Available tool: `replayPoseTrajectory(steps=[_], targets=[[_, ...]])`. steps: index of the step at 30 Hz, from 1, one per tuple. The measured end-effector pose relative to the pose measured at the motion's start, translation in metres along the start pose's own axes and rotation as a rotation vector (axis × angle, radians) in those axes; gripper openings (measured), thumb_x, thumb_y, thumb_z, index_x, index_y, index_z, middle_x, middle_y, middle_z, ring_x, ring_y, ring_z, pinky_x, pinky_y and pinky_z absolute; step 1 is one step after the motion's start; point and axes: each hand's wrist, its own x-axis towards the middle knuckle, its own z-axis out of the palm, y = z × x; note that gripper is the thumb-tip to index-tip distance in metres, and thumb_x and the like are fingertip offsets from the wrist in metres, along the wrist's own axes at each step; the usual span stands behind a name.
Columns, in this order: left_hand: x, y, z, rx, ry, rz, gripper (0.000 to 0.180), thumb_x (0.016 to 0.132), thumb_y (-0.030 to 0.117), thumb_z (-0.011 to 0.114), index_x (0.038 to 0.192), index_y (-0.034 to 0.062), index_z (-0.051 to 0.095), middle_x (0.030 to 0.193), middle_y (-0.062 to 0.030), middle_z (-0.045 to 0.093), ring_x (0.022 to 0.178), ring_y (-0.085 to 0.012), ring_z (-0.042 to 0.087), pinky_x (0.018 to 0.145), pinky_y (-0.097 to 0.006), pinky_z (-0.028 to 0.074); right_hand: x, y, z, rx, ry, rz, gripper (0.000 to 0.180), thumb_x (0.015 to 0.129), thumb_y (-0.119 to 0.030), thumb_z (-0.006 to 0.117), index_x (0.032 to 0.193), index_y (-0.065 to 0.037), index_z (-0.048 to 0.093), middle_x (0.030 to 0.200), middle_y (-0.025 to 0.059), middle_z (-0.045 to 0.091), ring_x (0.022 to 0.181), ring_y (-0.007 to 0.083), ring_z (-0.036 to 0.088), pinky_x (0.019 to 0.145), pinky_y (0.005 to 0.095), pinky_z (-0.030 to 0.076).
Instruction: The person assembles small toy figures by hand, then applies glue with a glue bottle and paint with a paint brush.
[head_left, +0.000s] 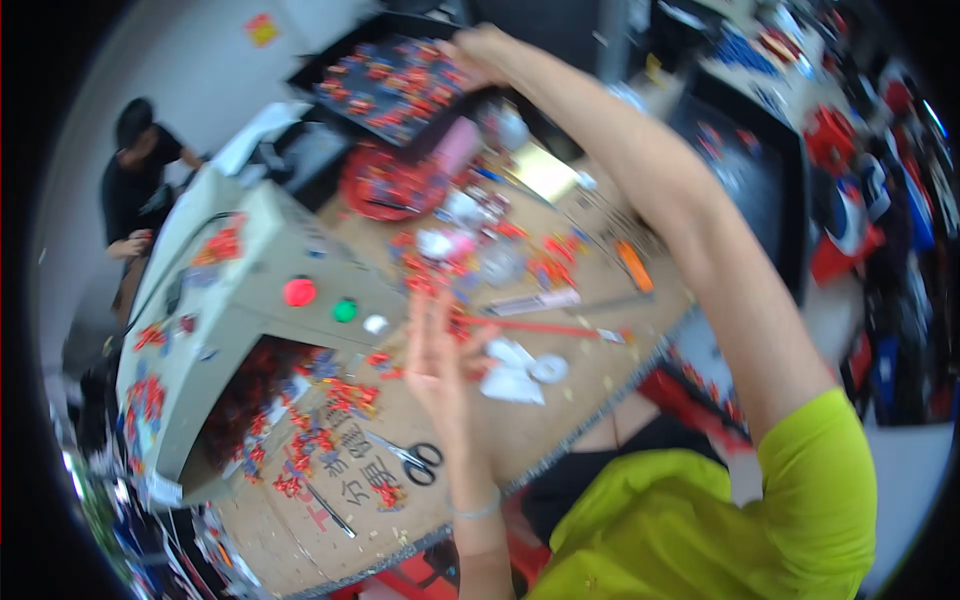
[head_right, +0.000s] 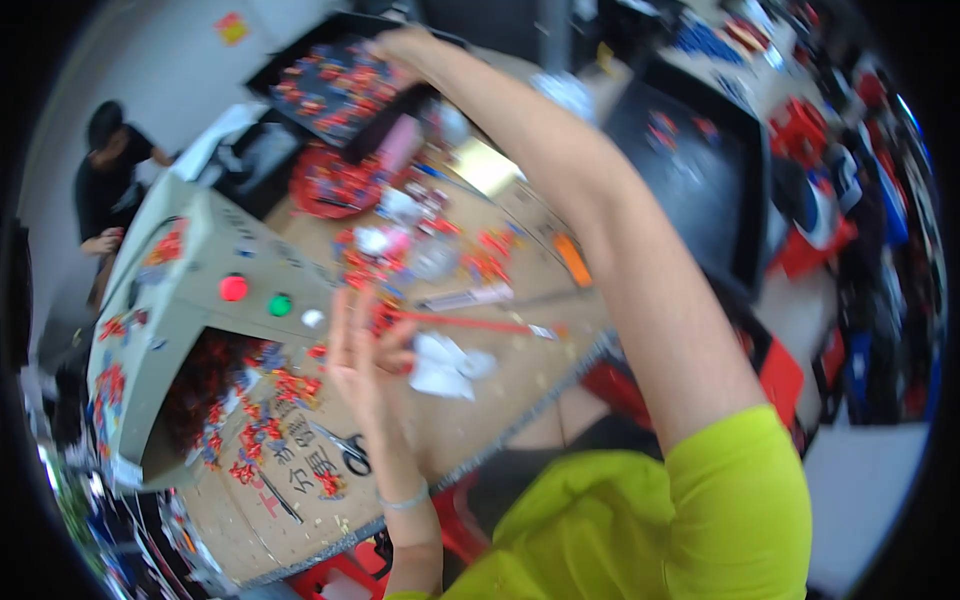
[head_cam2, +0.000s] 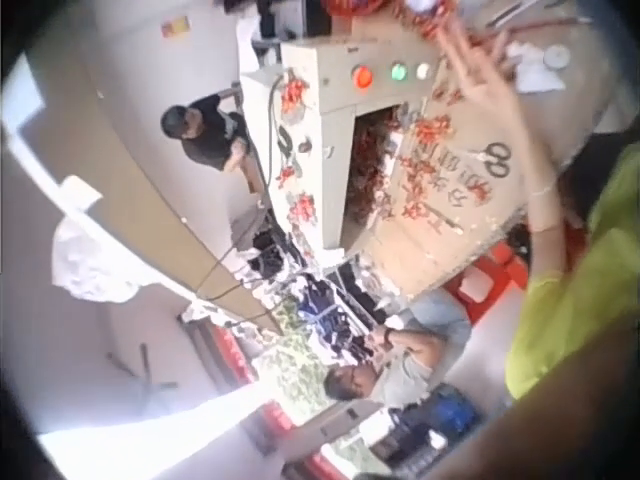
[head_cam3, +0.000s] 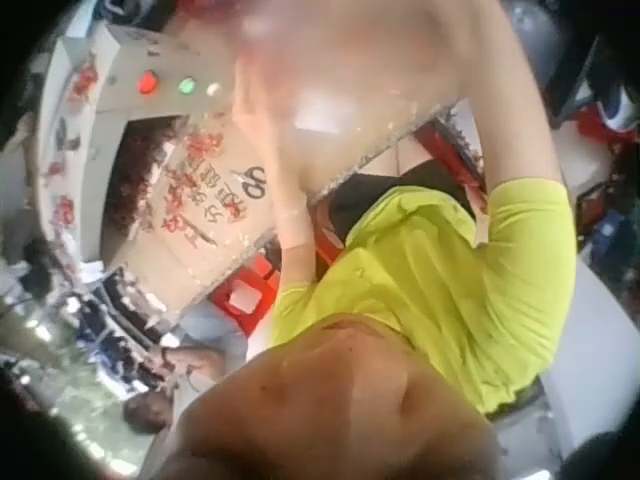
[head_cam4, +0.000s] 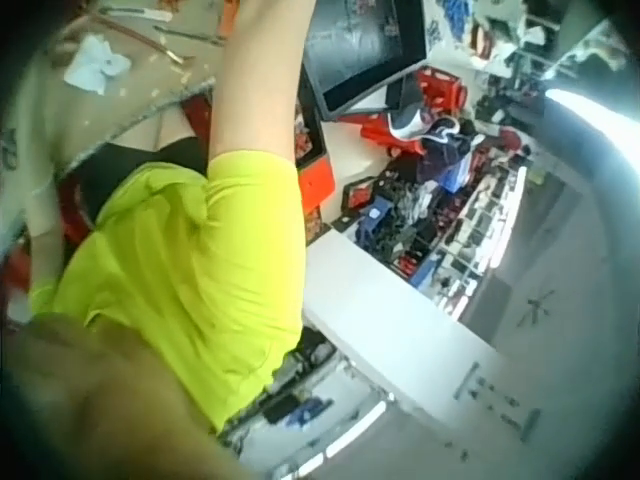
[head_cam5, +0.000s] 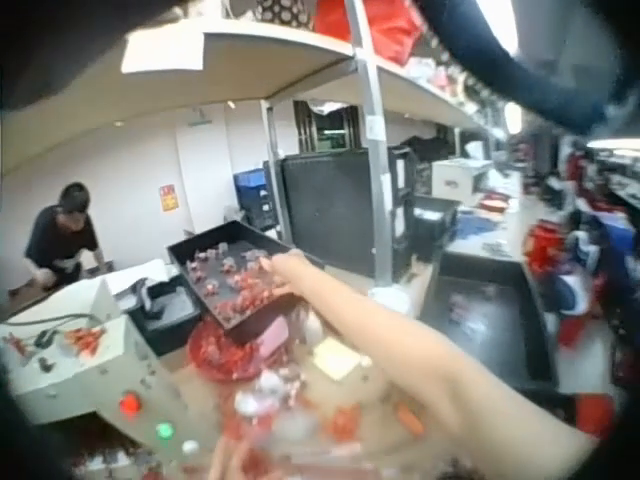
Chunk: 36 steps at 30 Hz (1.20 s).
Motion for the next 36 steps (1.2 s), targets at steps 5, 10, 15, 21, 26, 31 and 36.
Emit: replayPoseTrajectory(steps=[5,10,15,21,26,31,36], targets=[[0.005,0.002,0.015,0.064,-0.076,0.024,0.05,0.097,0.024,0.045,0.14,0.0002,0.031,0.13,-0.022,0.05,0.084,-0.024,0.068,0.051,-0.02,0.054,-0.111,-0.046,-0.122,-0.169,-0.291,-0.306,0.028,0.088,-0.016,0.062,0.108,0.004,0.063,0.09,0.0125,0.066,0.078,0.0181,0.064,0.074,0.0259,0.052],[-0.002,-0.013,0.021,0.078,-0.002,0.07,0.042,0.098,0.021,0.044,0.132,-0.0035,0.041,0.112,-0.0197,0.06,0.077,-0.0223,0.069,0.047,-0.019,0.051,-0.373,-0.026,-0.252,-0.605,-0.253,-0.311,0.036,0.091,-0.029,0.055,0.099,0.005,0.063,0.078,0.0078,0.064,0.06,0.0113,0.062,0.05,0.0223,0.049],[-0.023,-0.011,0.042,0.163,0.029,0.125,0.04,0.098,0.021,0.045,0.129,-0.0036,0.044,0.099,-0.0139,0.063,0.075,-0.0197,0.068,0.043,-0.017,0.046,-0.506,0.136,-0.379,-0.132,0.209,0.335,0.028,0.087,-0.024,0.06,0.09,0.003,0.065,0.079,0.0086,0.068,0.065,0.0097,0.064,0.056,0.0192,0.049],[-0.096,-0.008,0.1,0.153,-0.116,0.07,0.04,0.096,0.02,0.049,0.128,-0.0032,0.044,0.089,-0.011,0.063,0.068,-0.0182,0.068,0.04,-0.016,0.043,-0.496,0.344,-0.458,-0.906,0.929,0.15,0.019,0.075,-0.009,0.064,0.091,0.003,0.065,0.085,0.0192,0.067,0.08,0.0327,0.066,0.077,0.0378,0.052],[-0.166,-0.059,0.135,0.096,-0.198,-0.347,0.038,0.093,0.019,0.053,0.125,-0.0021,0.047,0.088,-0.0125,0.065,0.068,-0.0209,0.069,0.041,-0.018,0.047,-0.424,0.408,-0.465,-1.382,0.854,0.054,0.019,0.078,-0.018,0.063,0.09,-0.002,0.06,0.089,0.0189,0.063,0.088,0.0346,0.062,0.071,0.0456,0.051],[-0.198,-0.078,0.134,0.055,-0.343,-0.497,0.037,0.097,0.018,0.048,0.13,0.0008,0.045,0.096,-0.0146,0.065,0.08,-0.0212,0.068,0.052,-0.023,0.053,-0.445,0.418,-0.485,-1.433,0.898,0.138,0.026,0.085,-0.024,0.055,0.097,-0.003,0.062,0.084,0.0216,0.063,0.079,0.0401,0.062,0.068,0.0494,0.049],[-0.213,-0.074,0.105,0.116,-0.223,-0.281,0.047,0.091,0.007,0.054,0.134,-0.0009,0.038,0.126,-0.0163,0.05,0.107,-0.0229,0.059,0.086,-0.031,0.051,-0.494,0.367,-0.433,-0.56,1.256,-0.203,0.023,0.088,-0.022,0.059,0.098,-0.001,0.062,0.08,0.008,0.066,0.072,0.0171,0.061,0.063,0.0303,0.047]])
